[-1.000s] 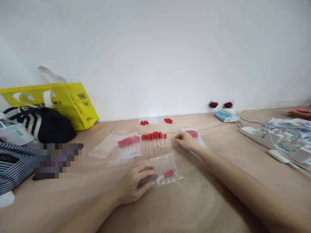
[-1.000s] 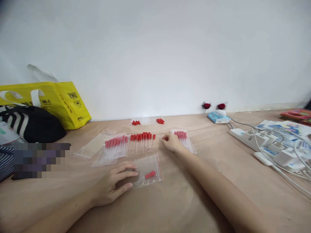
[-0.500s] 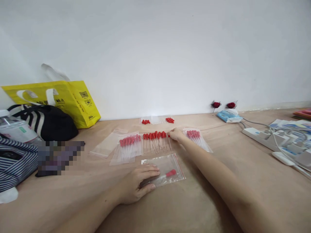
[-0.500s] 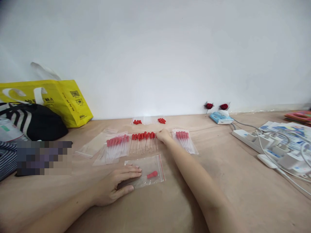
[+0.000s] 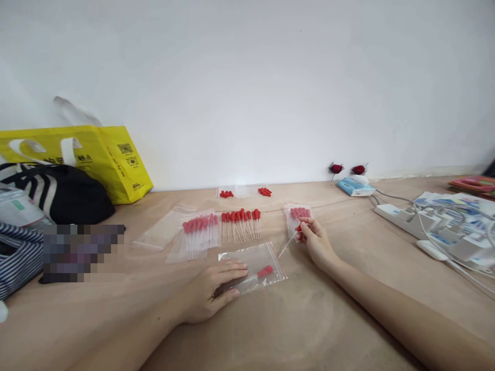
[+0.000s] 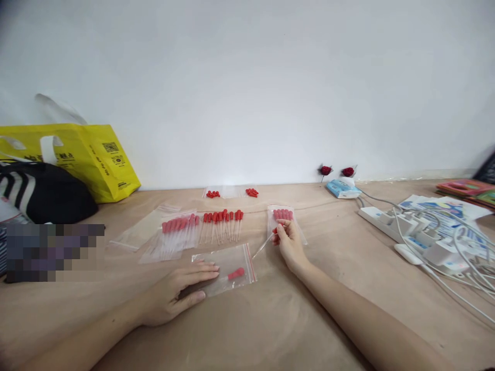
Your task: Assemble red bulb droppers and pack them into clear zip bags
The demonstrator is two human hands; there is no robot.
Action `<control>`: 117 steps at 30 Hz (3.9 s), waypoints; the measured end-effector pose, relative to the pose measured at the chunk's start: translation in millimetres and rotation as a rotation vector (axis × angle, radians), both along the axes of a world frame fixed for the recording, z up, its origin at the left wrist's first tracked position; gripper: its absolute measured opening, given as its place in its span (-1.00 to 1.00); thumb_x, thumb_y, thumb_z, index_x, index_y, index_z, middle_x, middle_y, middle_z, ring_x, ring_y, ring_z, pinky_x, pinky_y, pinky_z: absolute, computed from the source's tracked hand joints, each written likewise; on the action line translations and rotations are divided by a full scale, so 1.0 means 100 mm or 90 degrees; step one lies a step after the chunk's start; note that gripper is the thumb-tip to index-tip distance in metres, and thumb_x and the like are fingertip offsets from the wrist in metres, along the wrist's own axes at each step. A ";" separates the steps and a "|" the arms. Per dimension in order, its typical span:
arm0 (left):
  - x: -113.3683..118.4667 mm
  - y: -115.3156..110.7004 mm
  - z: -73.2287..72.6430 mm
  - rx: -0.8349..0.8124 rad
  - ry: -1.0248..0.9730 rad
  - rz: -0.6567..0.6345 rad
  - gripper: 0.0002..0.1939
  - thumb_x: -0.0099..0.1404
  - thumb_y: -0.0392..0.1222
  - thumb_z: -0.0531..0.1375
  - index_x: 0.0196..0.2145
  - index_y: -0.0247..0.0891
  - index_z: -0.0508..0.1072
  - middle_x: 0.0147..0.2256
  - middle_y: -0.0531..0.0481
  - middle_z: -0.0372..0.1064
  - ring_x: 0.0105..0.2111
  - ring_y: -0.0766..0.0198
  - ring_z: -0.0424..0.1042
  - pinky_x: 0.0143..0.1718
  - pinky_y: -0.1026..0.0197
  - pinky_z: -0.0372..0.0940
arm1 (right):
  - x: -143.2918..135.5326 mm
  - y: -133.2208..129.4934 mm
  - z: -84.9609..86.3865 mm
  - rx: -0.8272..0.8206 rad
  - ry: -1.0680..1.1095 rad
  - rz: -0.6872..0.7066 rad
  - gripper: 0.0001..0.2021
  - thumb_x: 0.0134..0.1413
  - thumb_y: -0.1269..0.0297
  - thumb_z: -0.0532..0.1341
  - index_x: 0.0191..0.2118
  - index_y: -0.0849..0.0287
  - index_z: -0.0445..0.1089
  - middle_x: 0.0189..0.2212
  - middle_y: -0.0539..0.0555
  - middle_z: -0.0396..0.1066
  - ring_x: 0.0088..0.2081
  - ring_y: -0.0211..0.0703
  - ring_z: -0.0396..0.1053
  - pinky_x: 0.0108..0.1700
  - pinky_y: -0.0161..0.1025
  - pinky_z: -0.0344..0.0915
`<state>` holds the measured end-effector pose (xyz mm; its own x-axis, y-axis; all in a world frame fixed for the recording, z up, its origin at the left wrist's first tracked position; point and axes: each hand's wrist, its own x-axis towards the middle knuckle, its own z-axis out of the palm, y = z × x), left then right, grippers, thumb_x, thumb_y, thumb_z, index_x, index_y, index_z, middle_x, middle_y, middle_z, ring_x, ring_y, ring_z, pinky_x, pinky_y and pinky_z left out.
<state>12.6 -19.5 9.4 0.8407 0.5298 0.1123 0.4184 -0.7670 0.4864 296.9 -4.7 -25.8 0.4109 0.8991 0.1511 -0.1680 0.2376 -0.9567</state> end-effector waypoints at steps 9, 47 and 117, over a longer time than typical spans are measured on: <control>-0.02 -0.01 -0.02 0.002 0.012 0.037 -0.58 0.23 -0.13 0.06 0.06 -0.10 0.21 0.13 -0.03 0.06 0.11 0.08 0.07 0.07 -0.02 0.07 | -0.24 -0.15 0.01 -0.066 0.148 0.096 -0.70 -0.25 0.16 0.27 -0.36 0.11 0.19 -0.55 -0.09 0.30 -0.51 -0.27 0.34 -0.42 -0.25 0.31; -0.01 0.01 -0.06 0.018 0.012 0.007 -0.49 0.24 -0.09 0.06 0.13 -0.11 0.05 0.09 -0.04 0.13 0.10 0.14 0.09 0.14 -0.07 -0.10 | -0.24 -0.01 0.08 -0.130 -0.496 0.248 -0.90 -0.16 0.46 0.12 -0.57 0.22 0.34 -0.59 -0.03 0.33 -0.51 -0.30 0.27 -0.44 -0.37 0.20; 0.00 -0.01 -0.01 -0.011 0.025 0.027 -0.58 0.26 -0.22 -0.01 0.09 -0.11 0.15 0.11 0.00 0.11 0.11 0.16 0.07 0.11 -0.01 0.00 | -0.14 -0.04 0.12 -0.168 -0.329 0.288 -0.84 -0.19 0.22 0.19 -0.55 0.22 0.39 -0.70 -0.08 0.29 -0.67 -0.39 0.12 -0.58 -0.39 0.07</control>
